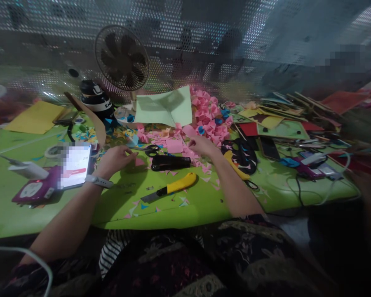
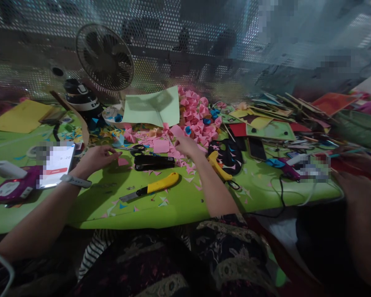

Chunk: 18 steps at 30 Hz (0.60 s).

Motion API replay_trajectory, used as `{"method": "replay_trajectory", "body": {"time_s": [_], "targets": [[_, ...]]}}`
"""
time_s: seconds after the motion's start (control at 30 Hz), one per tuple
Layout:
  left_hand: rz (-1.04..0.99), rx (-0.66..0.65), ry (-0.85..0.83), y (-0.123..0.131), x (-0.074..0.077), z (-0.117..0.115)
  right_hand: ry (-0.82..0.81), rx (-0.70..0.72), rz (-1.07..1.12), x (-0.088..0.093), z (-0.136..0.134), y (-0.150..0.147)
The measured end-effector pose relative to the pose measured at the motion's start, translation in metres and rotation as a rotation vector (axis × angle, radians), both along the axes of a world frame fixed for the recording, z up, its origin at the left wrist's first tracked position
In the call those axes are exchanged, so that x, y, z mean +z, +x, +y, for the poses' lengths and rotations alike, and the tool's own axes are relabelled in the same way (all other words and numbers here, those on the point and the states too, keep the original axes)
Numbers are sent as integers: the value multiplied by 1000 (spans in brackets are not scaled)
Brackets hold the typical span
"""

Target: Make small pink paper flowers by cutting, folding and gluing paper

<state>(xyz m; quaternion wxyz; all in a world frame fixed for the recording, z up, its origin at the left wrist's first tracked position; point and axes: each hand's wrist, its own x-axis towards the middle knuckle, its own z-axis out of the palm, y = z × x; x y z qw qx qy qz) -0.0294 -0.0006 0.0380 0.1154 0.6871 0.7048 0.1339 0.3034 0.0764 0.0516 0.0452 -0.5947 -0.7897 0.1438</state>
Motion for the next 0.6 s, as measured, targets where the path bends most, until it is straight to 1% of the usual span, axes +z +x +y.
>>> {"method": "replay_trajectory", "body": {"time_s": [0.17,0.23,0.33,0.43,0.5,0.6], "targets": [[-16,2,3,3,-2,0,95,-69,15,2,6,9],[-21,8,15,4,-1,-1,97,-82,-10,-1,6,8],[-17,8,22,7,0,-1,44,-27,-16,-6,3,0],[-26,4,34,8,0,-2,37,20,23,-9,-1,-8],[-35,-3,36,8,-1,-2,74,-7,65,-8,0,-8],[-41,-16,52,8,-2,-2,202,-100,123,-5,5,-1]]}}
